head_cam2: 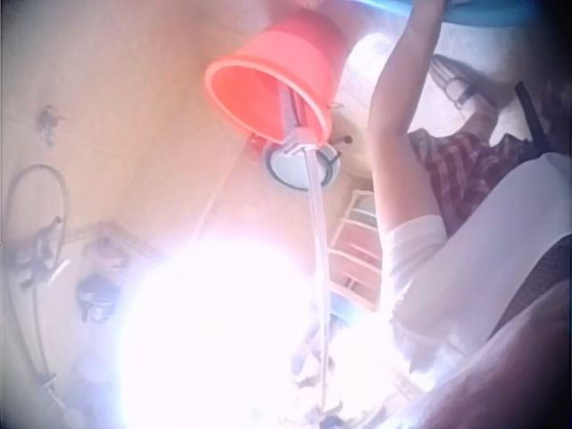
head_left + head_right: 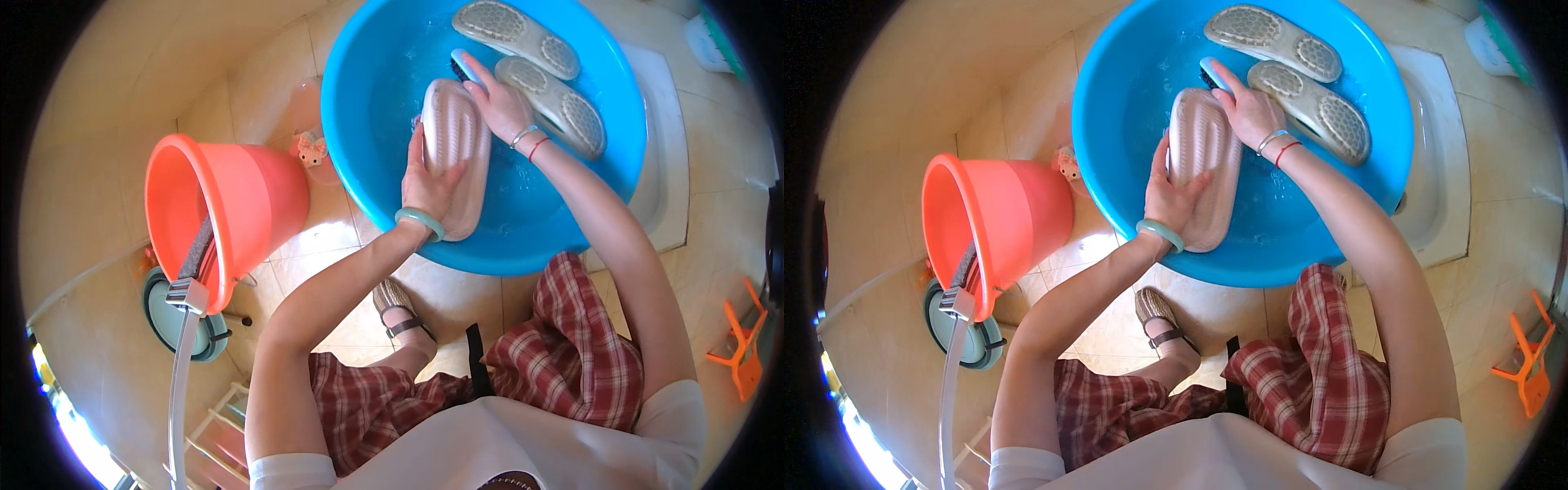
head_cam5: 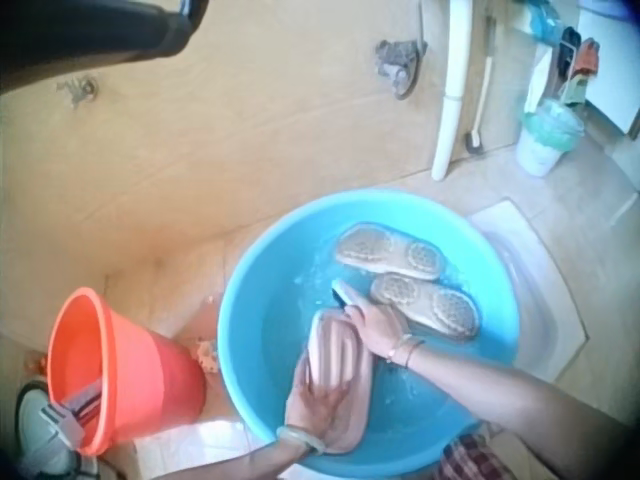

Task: The person scrubs a pair of pink slippers with a brush in a blue basin filled with water. They scrub the top, bottom, and sides of the slippers, rinse them, and place them back in the basin.

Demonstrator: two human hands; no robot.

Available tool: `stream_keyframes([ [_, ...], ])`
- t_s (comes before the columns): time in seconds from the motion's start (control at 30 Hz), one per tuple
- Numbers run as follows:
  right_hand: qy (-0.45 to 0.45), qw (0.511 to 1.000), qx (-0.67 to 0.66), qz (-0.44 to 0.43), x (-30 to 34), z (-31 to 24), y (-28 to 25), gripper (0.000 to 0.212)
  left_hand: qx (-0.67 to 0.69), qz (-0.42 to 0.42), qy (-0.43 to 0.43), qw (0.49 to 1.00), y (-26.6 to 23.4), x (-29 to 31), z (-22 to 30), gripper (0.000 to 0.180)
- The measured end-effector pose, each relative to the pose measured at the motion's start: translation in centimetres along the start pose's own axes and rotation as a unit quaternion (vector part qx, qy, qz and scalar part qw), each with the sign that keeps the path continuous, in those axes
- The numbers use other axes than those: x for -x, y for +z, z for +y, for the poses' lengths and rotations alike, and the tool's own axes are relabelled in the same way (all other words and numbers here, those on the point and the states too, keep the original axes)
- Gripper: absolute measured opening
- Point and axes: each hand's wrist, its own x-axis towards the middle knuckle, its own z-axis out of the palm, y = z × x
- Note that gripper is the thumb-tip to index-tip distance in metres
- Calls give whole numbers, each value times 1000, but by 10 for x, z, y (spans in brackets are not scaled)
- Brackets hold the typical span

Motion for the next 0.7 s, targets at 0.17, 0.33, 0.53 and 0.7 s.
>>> stream_keyframes([
  [0.17, -55, 998, 26, 21, 10, 1, -7, 44, 200, 22, -5, 979, -7, 10, 4, 82],
  [0.33, -39, 993, -109, -28, 25, 43, 10, 39, 275, 24, -45, 960, -6, 14, 22, 77],
  [0.53, 144, 790, -592, -67, 36, 21, -7, 57, 198, -31, -65, 978, -12, 16, 14, 68],
  [0.7, 74, 794, -602, -36, 45, 12, -25, 49, -149, -21, 113, 982, -35, -11, 12, 27],
])
